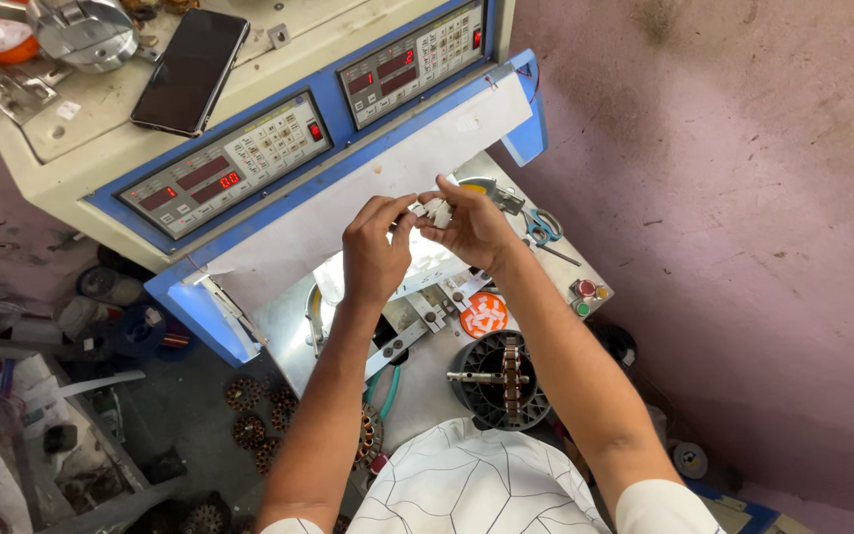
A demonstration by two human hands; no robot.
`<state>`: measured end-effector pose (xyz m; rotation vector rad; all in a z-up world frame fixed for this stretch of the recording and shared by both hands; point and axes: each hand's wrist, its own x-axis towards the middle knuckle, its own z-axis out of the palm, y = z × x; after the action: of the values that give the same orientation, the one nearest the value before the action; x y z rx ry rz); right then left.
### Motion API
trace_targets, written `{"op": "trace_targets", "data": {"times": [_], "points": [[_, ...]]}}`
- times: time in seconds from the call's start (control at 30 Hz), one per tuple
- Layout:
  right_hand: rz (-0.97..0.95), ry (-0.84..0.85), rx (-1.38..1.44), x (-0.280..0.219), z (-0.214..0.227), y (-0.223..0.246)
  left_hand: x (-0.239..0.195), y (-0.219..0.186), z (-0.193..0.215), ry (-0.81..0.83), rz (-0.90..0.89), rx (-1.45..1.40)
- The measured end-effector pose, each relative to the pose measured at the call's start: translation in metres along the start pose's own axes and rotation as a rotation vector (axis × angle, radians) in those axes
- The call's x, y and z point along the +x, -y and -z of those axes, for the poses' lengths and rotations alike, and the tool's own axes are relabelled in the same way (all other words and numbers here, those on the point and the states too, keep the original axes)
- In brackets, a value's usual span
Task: The person connects wires and prepares the internal components of fan motors on a workbench, using a screwdriver to arrange the wiring and handling white plastic pieces by hand.
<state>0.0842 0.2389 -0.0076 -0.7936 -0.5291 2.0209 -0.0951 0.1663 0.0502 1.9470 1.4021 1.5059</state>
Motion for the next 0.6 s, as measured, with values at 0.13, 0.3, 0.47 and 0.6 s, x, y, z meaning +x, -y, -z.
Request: {"op": "trace_targets", "data": {"times": [0.13,0.3,0.47,0.6], "points": [[0.031,-0.071,0.242,0.024,-0.014,-0.007,0.002,-0.011,-0.004,-0.039,0.142,-0.189],[0.178,-0.178,0.027,-0.012,-0.033,0.005,-0.007,-0.019,-0.002,-0.036,0.358,-0.578],[0.252,-0.163,-0.046,-0.083,-0.03,0.025,-0.03,-0.029,0.002,0.006,0.409,-0.557],[0.362,0.045,-0.091,-0.147,-0.022,0.008,-0.053,-0.046,-0.006,0.104,0.379,-0.636]]}}
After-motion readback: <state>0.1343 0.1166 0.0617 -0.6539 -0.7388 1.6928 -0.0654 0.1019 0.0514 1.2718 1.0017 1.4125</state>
